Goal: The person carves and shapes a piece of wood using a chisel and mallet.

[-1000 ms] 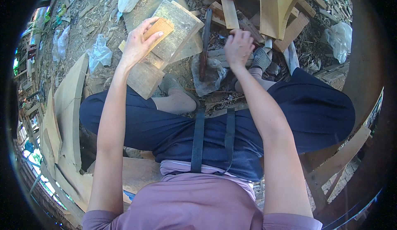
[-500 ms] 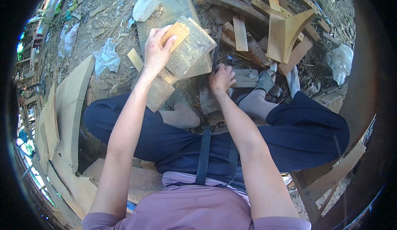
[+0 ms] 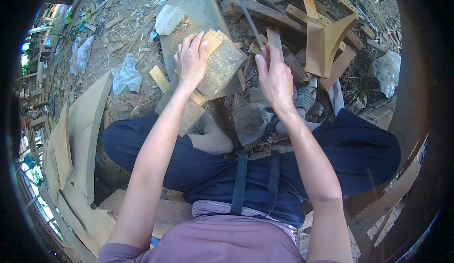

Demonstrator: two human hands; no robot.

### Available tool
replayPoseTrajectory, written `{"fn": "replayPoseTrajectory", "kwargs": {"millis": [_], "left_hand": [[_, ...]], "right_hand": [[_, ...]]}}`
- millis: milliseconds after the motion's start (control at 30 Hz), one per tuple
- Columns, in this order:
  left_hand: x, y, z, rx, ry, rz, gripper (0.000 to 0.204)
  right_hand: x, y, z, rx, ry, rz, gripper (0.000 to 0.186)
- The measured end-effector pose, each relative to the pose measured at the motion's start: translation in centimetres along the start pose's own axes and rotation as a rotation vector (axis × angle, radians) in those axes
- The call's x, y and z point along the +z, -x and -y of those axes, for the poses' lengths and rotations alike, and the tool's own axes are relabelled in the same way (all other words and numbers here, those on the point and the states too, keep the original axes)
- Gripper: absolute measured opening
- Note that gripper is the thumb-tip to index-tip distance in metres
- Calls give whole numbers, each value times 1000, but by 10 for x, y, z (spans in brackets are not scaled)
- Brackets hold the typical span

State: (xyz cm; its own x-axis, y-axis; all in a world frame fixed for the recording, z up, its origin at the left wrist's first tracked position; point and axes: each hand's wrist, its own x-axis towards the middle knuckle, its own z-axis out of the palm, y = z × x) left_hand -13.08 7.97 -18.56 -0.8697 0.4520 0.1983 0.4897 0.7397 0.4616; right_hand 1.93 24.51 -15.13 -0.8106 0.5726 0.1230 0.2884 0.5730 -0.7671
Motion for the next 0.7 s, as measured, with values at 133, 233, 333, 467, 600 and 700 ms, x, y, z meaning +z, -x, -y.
{"fn": "replayPoseTrajectory", "kwargs": {"millis": [133, 233, 333, 467, 600, 700], "left_hand": [[5, -2, -5, -88, -85, 21, 39], [8, -4, -12, -54, -126, -11, 39], [6, -11, -12, 4, -93, 12, 40], [8, -19, -15, -21, -8, 107, 42], [11, -9, -12, 121, -222, -157, 51], [-12, 7, -1, 172, -380, -226, 58]], "right_hand": [[-4, -3, 11, -18, 40, 195, 37], [-9, -5, 31, -23, 192, 283, 34], [-8, -5, 35, -50, 306, 284, 30], [2, 2, 24, 5, 288, 259, 24], [6, 9, 7, -77, 209, 198, 20], [1, 14, 4, -51, 170, 188, 18]]}}
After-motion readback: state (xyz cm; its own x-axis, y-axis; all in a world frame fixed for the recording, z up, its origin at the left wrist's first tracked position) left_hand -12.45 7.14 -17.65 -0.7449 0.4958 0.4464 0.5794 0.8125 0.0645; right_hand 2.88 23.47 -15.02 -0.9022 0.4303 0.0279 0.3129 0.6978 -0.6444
